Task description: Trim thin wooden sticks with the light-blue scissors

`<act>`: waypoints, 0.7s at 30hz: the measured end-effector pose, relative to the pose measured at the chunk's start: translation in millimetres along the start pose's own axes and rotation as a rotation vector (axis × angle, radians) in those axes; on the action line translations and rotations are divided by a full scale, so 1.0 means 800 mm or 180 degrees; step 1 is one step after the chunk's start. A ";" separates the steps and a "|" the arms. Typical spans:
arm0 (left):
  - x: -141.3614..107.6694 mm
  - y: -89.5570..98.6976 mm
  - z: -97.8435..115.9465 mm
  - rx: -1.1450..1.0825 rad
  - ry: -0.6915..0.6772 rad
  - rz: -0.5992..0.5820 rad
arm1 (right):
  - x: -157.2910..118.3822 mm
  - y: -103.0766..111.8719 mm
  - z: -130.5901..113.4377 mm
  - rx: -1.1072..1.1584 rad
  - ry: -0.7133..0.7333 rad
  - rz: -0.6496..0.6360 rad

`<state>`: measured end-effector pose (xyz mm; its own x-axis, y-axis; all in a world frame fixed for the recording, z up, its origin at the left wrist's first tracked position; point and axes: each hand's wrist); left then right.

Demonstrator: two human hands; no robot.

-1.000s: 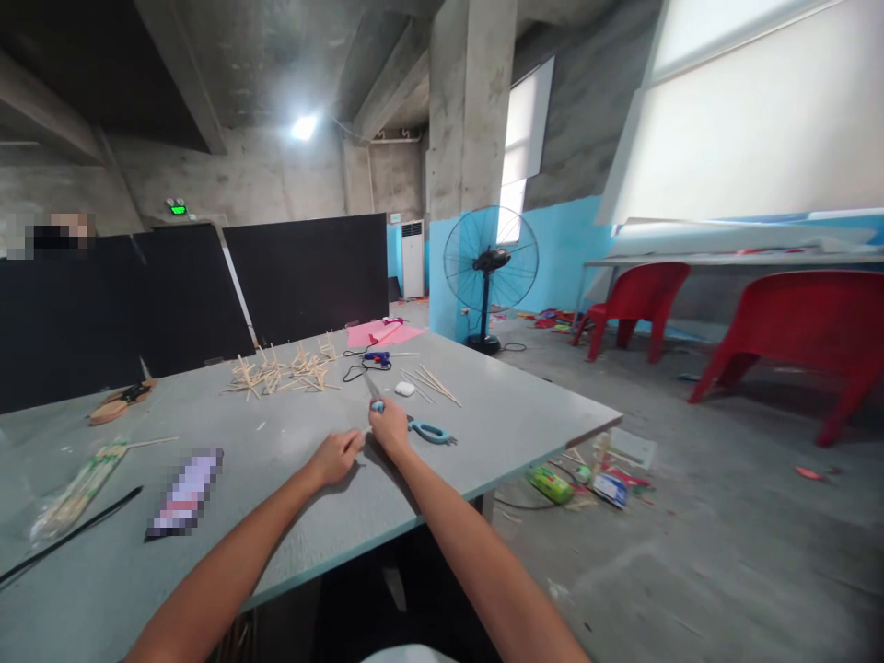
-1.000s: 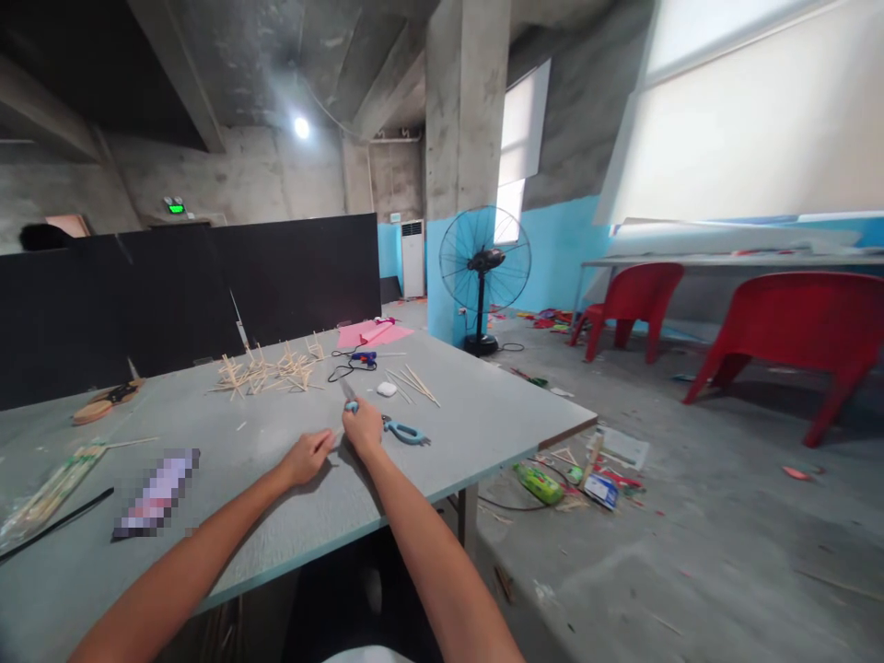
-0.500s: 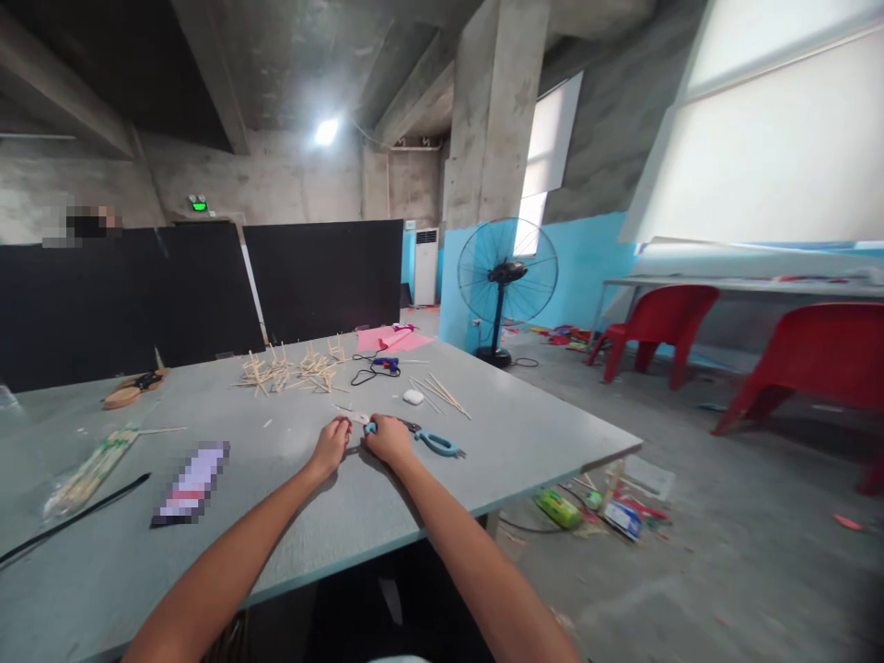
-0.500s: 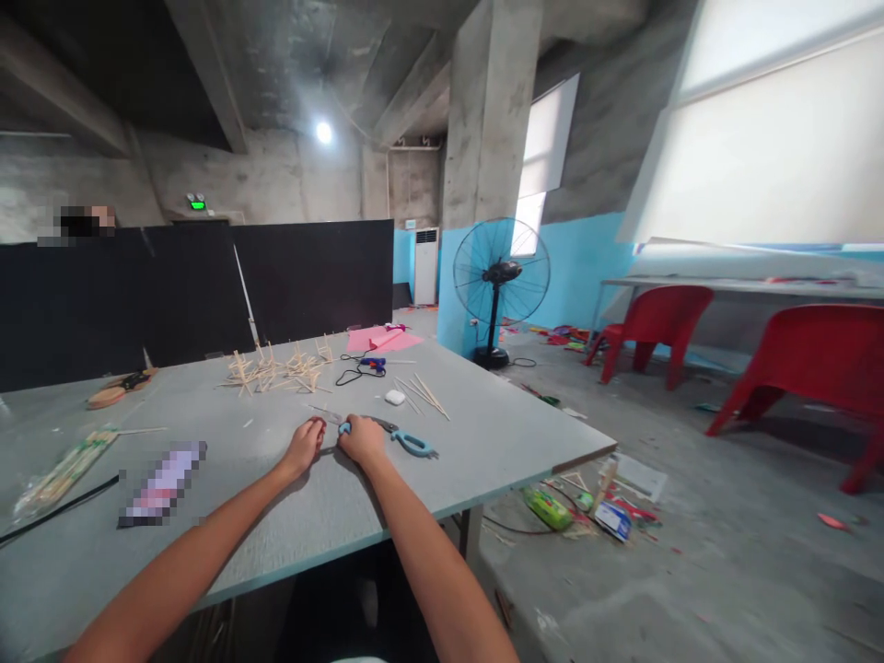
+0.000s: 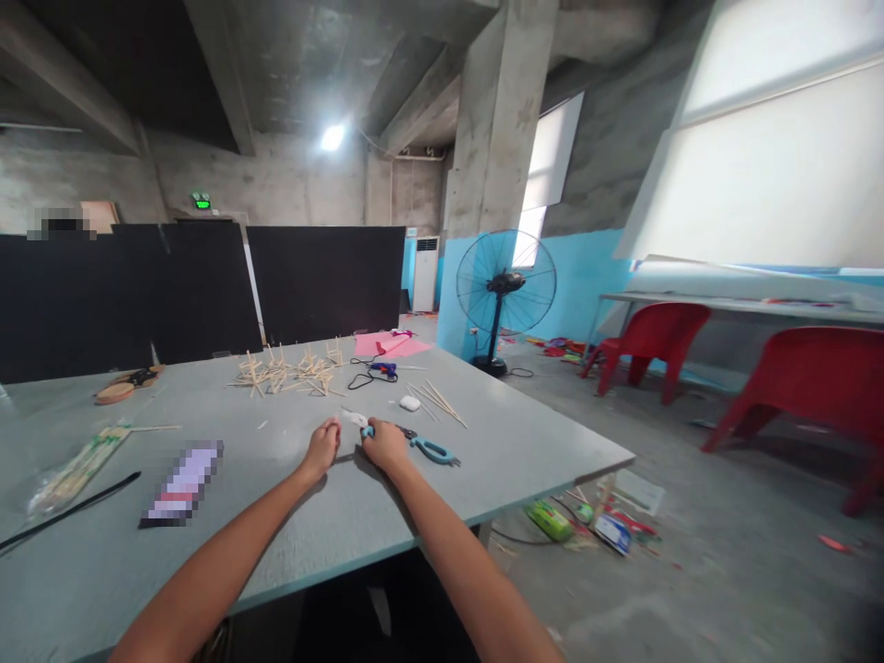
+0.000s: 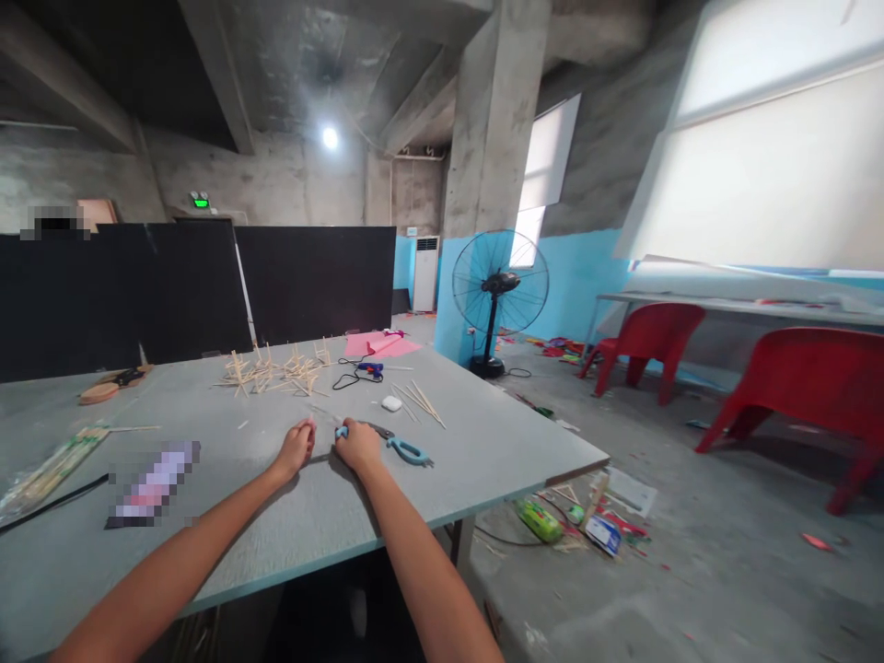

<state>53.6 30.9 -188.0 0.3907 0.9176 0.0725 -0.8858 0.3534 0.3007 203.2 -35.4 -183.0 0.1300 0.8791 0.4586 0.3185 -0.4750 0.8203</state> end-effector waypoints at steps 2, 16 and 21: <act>0.001 0.000 -0.001 0.0000 0.0073 -0.0035 | -0.001 0.000 -0.002 -0.0047 0.0058 -0.0080; -0.033 0.001 0.009 0.1028 -0.0832 -0.0676 | 0.002 0.002 0.003 -0.0205 -0.0356 0.0082; -0.025 -0.004 0.008 0.1351 -0.0642 -0.0141 | 0.001 -0.002 0.000 -0.0151 -0.0147 -0.0001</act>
<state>50.3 10.6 -184.1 0.5038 0.8349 0.2214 -0.7030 0.2475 0.6667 203.0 -33.8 -183.7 0.1736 0.8796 0.4430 0.2738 -0.4752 0.8362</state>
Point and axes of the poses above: each hand's wrist, its own x-axis towards the middle knuckle, its own y-axis out of the back of the hand, z = x × y, and after that the axes turned 15 degrees about y, right-handed
